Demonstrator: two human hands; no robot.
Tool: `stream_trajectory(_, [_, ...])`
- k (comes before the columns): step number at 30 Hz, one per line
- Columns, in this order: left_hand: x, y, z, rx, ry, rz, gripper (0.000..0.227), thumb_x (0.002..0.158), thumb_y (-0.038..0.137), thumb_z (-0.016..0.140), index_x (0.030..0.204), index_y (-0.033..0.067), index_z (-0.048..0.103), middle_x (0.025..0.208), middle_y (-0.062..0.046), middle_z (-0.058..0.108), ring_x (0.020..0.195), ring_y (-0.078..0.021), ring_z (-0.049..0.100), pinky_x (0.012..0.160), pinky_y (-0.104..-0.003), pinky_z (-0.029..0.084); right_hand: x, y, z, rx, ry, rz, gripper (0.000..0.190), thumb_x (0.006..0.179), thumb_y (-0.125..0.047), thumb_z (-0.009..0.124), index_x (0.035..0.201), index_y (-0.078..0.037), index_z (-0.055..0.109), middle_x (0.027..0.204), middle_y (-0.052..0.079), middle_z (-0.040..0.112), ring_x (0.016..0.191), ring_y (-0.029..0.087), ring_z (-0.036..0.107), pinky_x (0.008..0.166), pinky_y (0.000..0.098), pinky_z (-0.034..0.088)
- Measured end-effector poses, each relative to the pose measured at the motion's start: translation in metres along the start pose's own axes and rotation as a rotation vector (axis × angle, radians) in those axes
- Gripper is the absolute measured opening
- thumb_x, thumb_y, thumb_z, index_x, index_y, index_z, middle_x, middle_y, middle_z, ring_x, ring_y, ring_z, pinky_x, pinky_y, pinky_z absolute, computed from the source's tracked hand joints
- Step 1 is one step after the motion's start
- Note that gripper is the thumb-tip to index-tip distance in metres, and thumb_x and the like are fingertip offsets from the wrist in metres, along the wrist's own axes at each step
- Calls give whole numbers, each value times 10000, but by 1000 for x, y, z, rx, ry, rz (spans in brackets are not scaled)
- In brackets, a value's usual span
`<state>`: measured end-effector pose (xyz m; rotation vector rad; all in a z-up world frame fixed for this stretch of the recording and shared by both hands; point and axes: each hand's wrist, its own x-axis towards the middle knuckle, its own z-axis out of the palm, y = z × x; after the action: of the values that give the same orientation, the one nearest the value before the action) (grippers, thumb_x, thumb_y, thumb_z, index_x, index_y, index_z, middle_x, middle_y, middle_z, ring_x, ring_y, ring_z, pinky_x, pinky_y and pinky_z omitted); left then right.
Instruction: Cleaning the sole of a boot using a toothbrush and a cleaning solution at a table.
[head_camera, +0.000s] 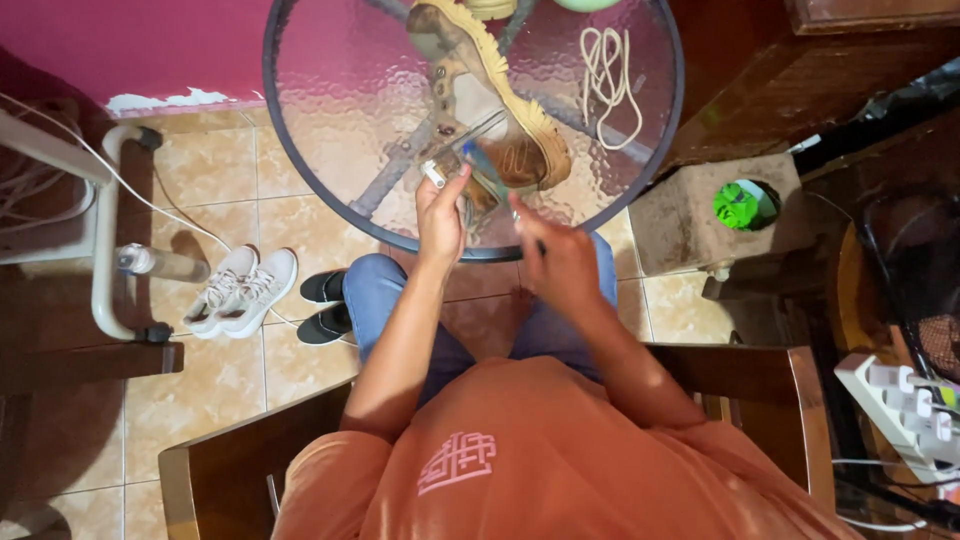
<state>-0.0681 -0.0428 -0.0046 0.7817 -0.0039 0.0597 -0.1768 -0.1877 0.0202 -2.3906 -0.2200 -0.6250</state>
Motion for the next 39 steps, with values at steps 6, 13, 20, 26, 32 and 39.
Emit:
stream_trajectory(6, [0,-1,-3,82,-16,27,91,938,100,723,988,25,735,862,-66,756,804,-119,724,778,-292,595,23,20,13,-26,75,57,473,966,-140,573,1413,-271,657,1085,81,771,909,313,735,791,492,599])
stream_trajectory(13, [0,2,0,1,119,47,105,924,117,744,996,41,739,885,-77,767,834,-134,729,838,-308,574,-19,-18,9,53,20,39,355,923,-135,689,1259,-222,759,1074,68,787,944,226,753,781,365,612])
stream_trajectory(20, [-4,-4,1,87,22,35,109,917,120,764,986,36,760,883,-70,768,832,-118,727,810,-296,583,17,21,-2,-102,100,94,455,964,-167,610,1401,-278,669,1006,97,779,859,338,733,763,510,590])
stream_trajectory(26, [-7,7,9,37,96,60,125,921,117,758,993,16,745,864,-97,763,801,-153,737,791,-316,589,-32,-8,21,25,72,26,431,927,-126,644,1341,-214,720,1065,84,784,880,283,753,734,409,595])
stream_trajectory(32, [-3,-3,0,65,50,35,131,915,100,765,1012,13,749,904,-102,767,851,-166,745,811,-339,600,5,8,-2,4,154,46,401,936,-103,649,1308,-223,738,1027,80,783,839,325,735,697,453,585])
stream_trajectory(39, [-2,1,2,52,82,72,140,935,109,749,1044,22,739,930,-88,763,870,-151,729,845,-332,588,-14,-25,14,194,128,-46,267,918,42,649,1151,-26,761,1262,140,713,1021,288,739,789,388,601])
